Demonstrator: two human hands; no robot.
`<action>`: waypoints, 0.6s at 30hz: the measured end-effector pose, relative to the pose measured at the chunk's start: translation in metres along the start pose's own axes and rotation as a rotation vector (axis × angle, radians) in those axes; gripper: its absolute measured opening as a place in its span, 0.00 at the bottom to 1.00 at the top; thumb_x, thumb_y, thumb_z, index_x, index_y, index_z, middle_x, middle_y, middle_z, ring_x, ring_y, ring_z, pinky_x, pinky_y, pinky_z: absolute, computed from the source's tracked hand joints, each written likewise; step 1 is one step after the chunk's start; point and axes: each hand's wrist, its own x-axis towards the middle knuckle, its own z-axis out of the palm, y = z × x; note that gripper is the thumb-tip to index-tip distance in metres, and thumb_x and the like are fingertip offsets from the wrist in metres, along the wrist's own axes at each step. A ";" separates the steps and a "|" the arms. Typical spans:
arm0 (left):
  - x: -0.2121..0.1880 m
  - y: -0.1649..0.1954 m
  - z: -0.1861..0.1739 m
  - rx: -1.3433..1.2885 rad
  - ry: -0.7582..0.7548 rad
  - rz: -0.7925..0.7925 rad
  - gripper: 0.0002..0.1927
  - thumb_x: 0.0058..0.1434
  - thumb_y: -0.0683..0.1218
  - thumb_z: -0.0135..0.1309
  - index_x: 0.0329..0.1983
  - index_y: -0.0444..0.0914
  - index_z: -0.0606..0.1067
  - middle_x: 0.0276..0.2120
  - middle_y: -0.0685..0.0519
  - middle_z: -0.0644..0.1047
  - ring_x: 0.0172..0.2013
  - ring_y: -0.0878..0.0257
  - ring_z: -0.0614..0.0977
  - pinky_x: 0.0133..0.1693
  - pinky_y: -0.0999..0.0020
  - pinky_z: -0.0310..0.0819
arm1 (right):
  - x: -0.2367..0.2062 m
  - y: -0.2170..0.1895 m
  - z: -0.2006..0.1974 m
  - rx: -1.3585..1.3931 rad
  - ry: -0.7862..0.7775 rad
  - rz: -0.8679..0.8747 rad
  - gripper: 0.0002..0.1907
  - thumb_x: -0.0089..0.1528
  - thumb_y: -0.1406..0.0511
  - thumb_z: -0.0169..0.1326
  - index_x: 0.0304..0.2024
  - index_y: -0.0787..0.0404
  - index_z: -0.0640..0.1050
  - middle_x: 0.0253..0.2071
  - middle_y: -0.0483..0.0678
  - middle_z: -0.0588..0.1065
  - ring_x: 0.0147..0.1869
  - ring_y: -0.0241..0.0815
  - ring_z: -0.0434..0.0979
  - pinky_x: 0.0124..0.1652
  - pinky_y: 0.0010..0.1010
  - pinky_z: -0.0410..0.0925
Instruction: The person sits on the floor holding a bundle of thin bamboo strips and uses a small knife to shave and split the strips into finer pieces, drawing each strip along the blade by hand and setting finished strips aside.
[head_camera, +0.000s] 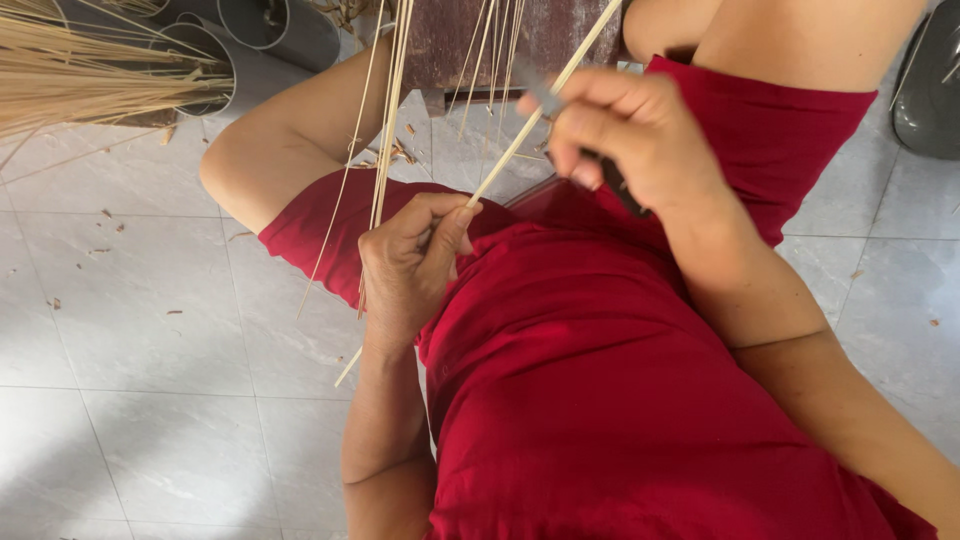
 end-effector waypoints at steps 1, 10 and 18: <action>-0.001 0.000 -0.003 0.003 -0.001 -0.006 0.04 0.70 0.40 0.57 0.43 0.35 0.81 0.22 0.58 0.77 0.19 0.77 0.72 0.21 0.79 0.64 | 0.001 -0.004 -0.006 0.032 0.047 -0.030 0.11 0.76 0.73 0.47 0.58 0.72 0.77 0.28 0.50 0.73 0.25 0.32 0.65 0.28 0.21 0.62; 0.014 -0.001 0.016 -0.113 -0.017 -0.041 0.06 0.71 0.40 0.55 0.47 0.34 0.80 0.24 0.57 0.78 0.21 0.77 0.74 0.23 0.80 0.67 | 0.005 -0.014 0.013 -0.011 -0.042 -0.024 0.16 0.73 0.71 0.47 0.62 0.69 0.73 0.29 0.49 0.76 0.25 0.32 0.69 0.28 0.21 0.66; 0.015 -0.006 0.014 -0.121 -0.034 -0.067 0.06 0.71 0.41 0.55 0.46 0.34 0.80 0.26 0.55 0.80 0.22 0.76 0.76 0.25 0.80 0.70 | 0.008 -0.022 0.000 0.010 0.024 -0.079 0.12 0.77 0.70 0.48 0.61 0.70 0.75 0.30 0.49 0.76 0.25 0.30 0.70 0.28 0.19 0.65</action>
